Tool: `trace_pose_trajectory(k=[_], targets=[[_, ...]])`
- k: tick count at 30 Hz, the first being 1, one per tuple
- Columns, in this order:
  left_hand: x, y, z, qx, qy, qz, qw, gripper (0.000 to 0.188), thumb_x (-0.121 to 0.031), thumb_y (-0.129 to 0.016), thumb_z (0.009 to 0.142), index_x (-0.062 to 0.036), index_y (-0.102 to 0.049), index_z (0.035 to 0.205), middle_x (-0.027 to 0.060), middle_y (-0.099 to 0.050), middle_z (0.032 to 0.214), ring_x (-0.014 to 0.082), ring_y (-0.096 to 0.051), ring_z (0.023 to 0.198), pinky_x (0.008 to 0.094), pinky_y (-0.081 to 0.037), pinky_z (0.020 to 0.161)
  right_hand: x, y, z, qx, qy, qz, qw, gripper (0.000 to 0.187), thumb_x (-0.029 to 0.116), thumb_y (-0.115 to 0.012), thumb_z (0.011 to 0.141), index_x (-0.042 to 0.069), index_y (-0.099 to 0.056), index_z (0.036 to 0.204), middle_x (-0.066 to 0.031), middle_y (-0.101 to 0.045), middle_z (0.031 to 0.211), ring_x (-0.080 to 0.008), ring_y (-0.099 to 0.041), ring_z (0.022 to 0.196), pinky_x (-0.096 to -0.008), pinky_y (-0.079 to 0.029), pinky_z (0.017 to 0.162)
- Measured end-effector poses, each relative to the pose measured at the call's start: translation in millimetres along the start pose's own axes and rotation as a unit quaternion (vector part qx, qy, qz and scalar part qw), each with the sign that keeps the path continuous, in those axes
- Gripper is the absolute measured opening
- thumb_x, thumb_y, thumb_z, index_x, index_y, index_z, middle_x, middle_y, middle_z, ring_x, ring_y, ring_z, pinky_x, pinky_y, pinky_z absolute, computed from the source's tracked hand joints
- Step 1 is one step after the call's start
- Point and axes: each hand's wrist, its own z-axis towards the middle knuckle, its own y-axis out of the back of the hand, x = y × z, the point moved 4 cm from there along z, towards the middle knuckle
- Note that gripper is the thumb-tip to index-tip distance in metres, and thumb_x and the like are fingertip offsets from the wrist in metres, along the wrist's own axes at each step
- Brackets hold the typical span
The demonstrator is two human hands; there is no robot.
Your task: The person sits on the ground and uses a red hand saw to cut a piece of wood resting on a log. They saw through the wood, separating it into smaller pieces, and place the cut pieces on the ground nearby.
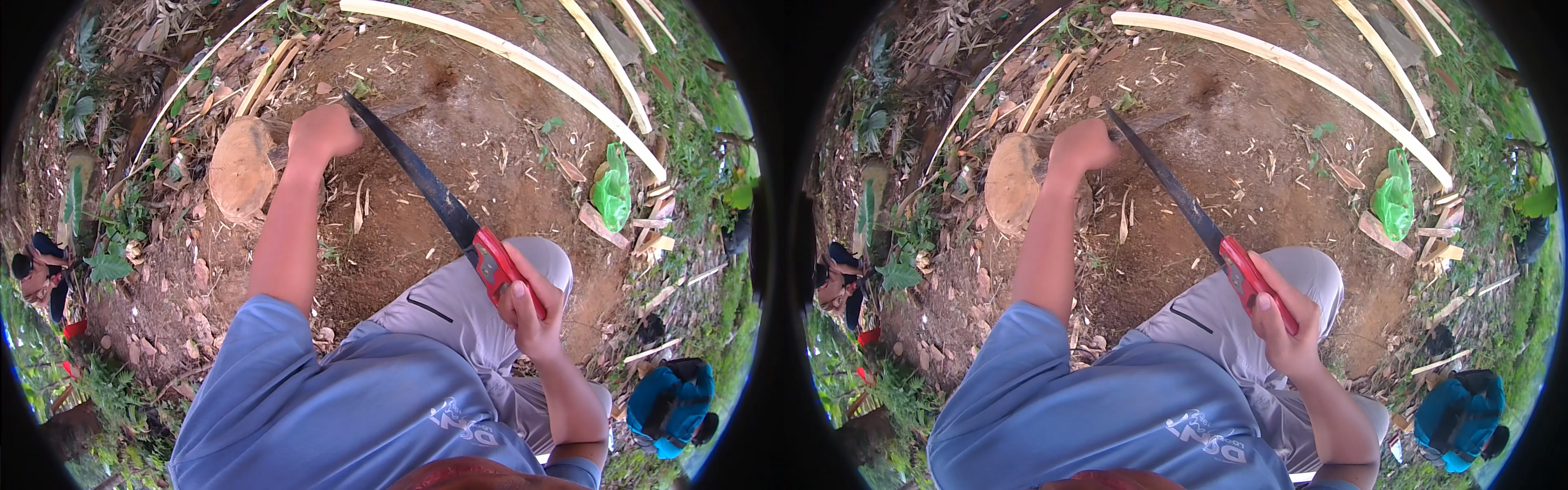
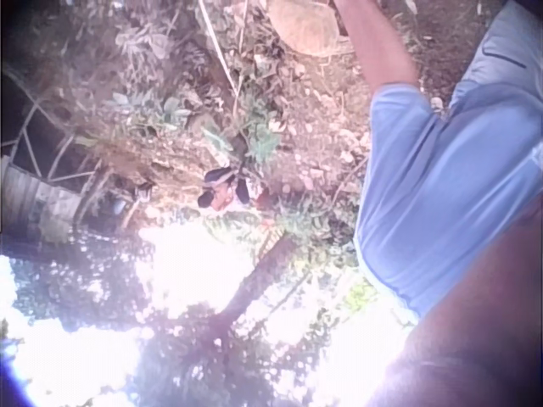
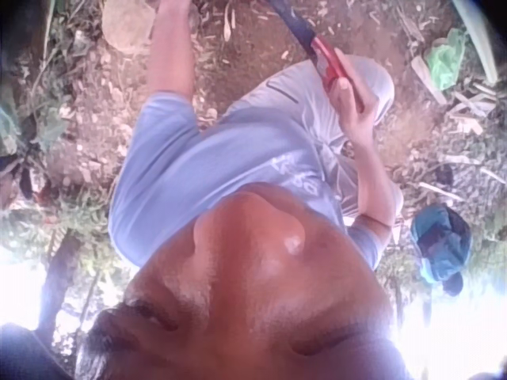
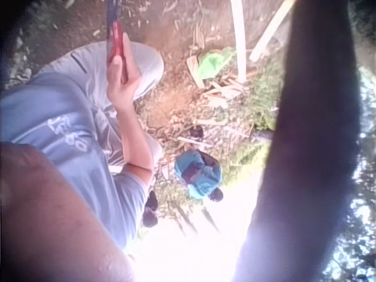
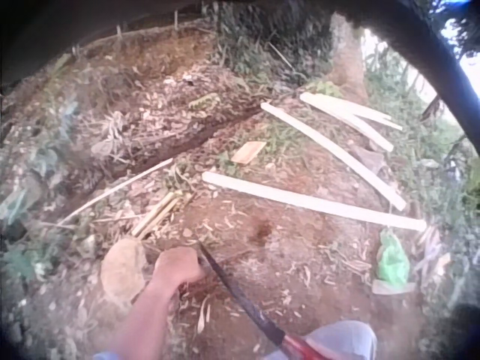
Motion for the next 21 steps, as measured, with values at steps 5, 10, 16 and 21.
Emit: trace_pose_trajectory(k=[5, 10, 16, 21], targets=[[-1.7, 0.0, -1.1, -0.011, -0.003, 0.004, 1.0, 0.036, -0.027, -0.07, 0.085, -0.0037, -0.082, 0.111, 0.0208, -0.079, 0.118, 0.0377, -0.076, 0.113, 0.0472, -0.059, 0.101, -11.7, -52.3, 90.9, -0.013, 0.01, 0.039, 0.999, 0.048, 0.023, -0.059, 0.114, -0.001, -0.058, 0.155, 0.0036, -0.061, 0.081, -0.0027, -0.05, 0.066, -0.0226, -0.04, 0.058], [-5.1, 4.6, -4.3, -0.019, -0.005, 0.005, 1.0, 0.037, -0.028, -0.07, 0.085, -0.0049, -0.082, 0.112, 0.0203, -0.079, 0.12, 0.0363, -0.076, 0.115, 0.047, -0.059, 0.102, -31.5, -118.3, 229.3, -0.027, 0.049, 0.105, 0.993, 0.042, 0.02, -0.061, 0.112, 0.002, -0.064, 0.151, 0.0036, -0.061, 0.079, -0.0041, -0.052, 0.065, -0.0247, -0.043, 0.058], [-4.3, -0.2, 4.6, -0.007, -0.009, 0.0, 1.0, 0.04, -0.027, -0.07, 0.083, -0.0037, -0.081, 0.113, 0.0216, -0.078, 0.121, 0.0367, -0.075, 0.115, 0.047, -0.059, 0.101, -42.9, -106.7, 196.4, -0.039, 0.044, 0.124, 0.991, 0.043, 0.017, -0.061, 0.112, 0.003, -0.062, 0.152, 0.0036, -0.062, 0.079, -0.0041, -0.051, 0.064, -0.0256, -0.043, 0.058], [16.3, -8.7, 23.2, 0.016, -0.02, -0.037, 0.999, 0.041, -0.026, -0.07, 0.082, 0.0021, -0.08, 0.11, 0.026, -0.077, 0.119, 0.0391, -0.076, 0.111, 0.0481, -0.058, 0.098, -39.7, -68.4, 92.8, -0.014, 0.029, 0.048, 0.998, 0.045, 0.014, -0.058, 0.112, 0.004, -0.058, 0.156, 0.0031, -0.063, 0.086, -0.0021, -0.051, 0.069, -0.0226, -0.043, 0.062]])
